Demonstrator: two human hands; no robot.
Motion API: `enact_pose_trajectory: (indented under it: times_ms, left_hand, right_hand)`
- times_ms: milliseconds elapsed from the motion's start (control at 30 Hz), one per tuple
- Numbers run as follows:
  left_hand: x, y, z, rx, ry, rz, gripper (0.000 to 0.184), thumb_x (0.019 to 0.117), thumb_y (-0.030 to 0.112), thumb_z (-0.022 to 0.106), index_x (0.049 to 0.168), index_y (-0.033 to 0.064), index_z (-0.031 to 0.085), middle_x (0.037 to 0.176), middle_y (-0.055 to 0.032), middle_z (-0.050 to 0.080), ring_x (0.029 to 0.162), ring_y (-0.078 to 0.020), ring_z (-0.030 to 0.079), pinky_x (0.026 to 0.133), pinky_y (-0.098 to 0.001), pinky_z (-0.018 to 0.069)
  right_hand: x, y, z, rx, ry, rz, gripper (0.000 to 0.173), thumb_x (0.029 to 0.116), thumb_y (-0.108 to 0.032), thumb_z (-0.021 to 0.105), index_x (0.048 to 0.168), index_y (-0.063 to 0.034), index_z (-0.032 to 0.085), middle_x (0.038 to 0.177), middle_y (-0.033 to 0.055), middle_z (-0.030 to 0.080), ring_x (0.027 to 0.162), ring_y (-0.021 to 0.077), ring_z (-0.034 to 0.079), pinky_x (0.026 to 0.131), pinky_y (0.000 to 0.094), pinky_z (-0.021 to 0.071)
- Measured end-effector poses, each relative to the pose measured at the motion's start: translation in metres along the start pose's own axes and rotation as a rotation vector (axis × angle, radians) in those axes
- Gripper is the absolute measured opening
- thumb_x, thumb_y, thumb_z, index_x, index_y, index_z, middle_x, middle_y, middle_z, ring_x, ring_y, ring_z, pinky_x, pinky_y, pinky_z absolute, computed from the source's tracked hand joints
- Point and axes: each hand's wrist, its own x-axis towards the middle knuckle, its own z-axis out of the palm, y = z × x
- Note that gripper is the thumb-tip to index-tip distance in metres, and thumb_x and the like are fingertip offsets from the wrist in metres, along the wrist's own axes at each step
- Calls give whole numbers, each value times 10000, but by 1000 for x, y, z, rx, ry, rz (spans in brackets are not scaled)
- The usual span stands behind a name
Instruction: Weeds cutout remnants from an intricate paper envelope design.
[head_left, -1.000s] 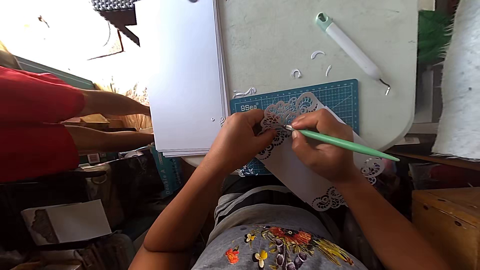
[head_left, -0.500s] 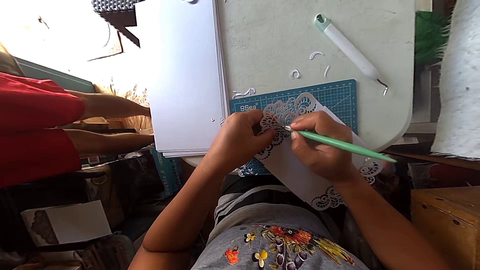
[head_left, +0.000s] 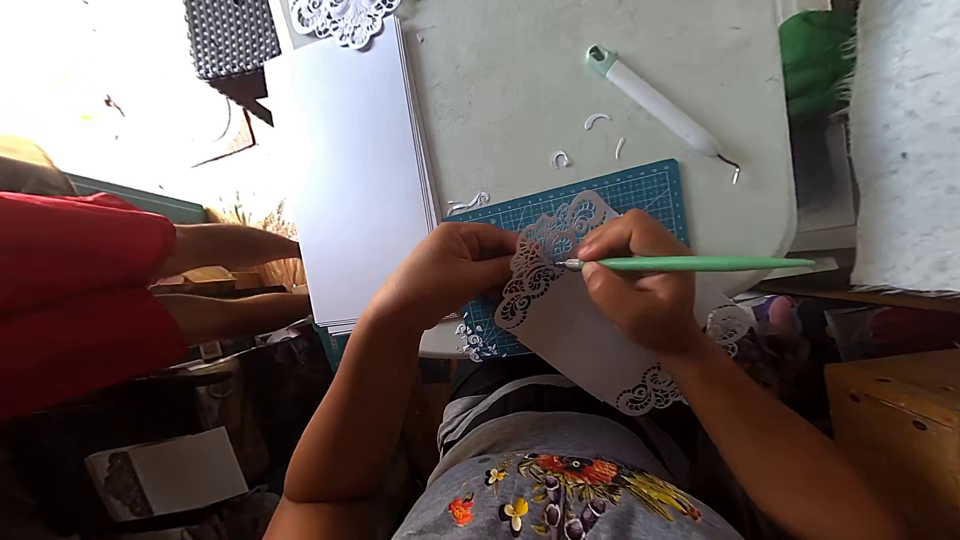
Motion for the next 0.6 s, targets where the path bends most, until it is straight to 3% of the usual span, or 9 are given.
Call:
enact_pose_trajectory:
  times_ms: [267,600]
  left_hand:
    - [6,4,3,144,39,38,162,939,-48,620,951,77,724,789,81,722,688,34,659,650,-141,561]
    - [12,-5,-2,227,19,189,155,889,-53,654,937,77,723,788,108,711,695,65,653,654,-120,561]
  right_hand:
    - [0,-3,0,11,13,31,75,822,2,567,890,11,598,856,36,642,731,-13,597,618,112,486]
    - [0,-1,1,38,24,18,60,834,5,560,884,6,593,845,18,629,721,-29,579,621,105,476]
